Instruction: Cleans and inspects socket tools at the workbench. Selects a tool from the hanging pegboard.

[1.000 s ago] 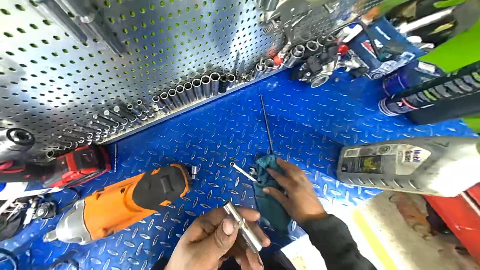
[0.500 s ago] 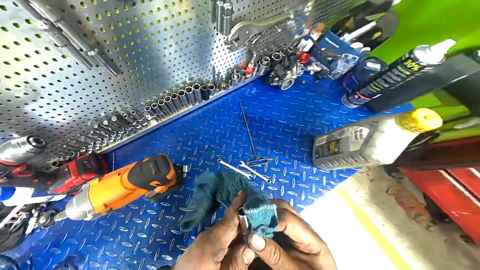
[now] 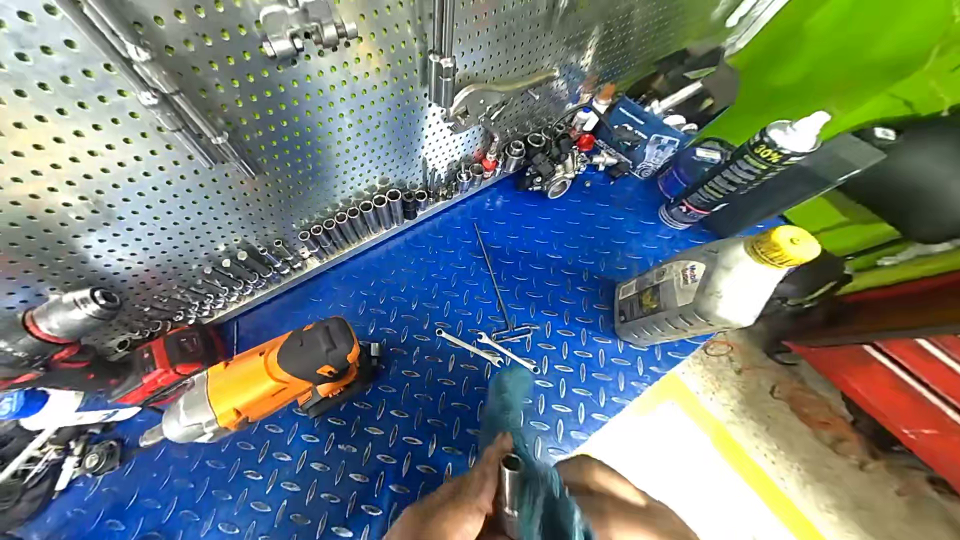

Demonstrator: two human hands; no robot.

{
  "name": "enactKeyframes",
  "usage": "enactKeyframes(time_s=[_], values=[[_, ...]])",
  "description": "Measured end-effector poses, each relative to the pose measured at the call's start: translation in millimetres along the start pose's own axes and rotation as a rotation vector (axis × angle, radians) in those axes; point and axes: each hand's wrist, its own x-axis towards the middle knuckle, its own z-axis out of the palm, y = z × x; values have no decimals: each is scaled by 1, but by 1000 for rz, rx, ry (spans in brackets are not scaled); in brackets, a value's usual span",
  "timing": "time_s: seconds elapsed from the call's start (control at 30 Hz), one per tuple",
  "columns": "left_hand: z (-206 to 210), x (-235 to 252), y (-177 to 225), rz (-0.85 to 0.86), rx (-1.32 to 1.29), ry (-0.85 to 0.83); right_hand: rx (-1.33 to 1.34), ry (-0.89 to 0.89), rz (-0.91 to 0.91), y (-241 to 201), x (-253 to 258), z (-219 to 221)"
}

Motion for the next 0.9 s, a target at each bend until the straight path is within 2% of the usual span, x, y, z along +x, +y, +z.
enactKeyframes(time_s=[0.07, 0.1, 0.17, 0.23, 0.33, 0.43, 0.5, 0.6, 0.77, 0.83, 0.9], values=[[-2, -4, -8, 36, 74, 44, -129, 76, 111, 25, 3, -14], [-4, -6, -13, 83, 135, 73, -314, 116, 150, 46, 6, -20], [-6, -10, -22, 181, 239, 142, -783, 9, 295, 76, 16, -24], [-8, -12, -29, 252, 319, 216, -951, -62, 316, 88, 32, -16], [-14, -17, -33, 265, 374, 275, -758, -68, 274, 100, 62, 4], [-21, -24, -36, 230, 306, 292, -635, -369, 392, 118, 105, 27], [-22, -29, -38, 211, 205, 334, -657, -595, 451, 131, 137, 48], [-25, -41, -46, 170, 49, 364, -707, -804, 452, 147, 169, 80], [-28, -57, -47, 40, 7, 504, -801, -816, 324, 173, 191, 109], [-31, -58, -48, 51, -82, 542, -856, -856, 312, 170, 193, 103], [-35, -58, -45, 63, -176, 577, -787, -802, 303, 158, 180, 83]])
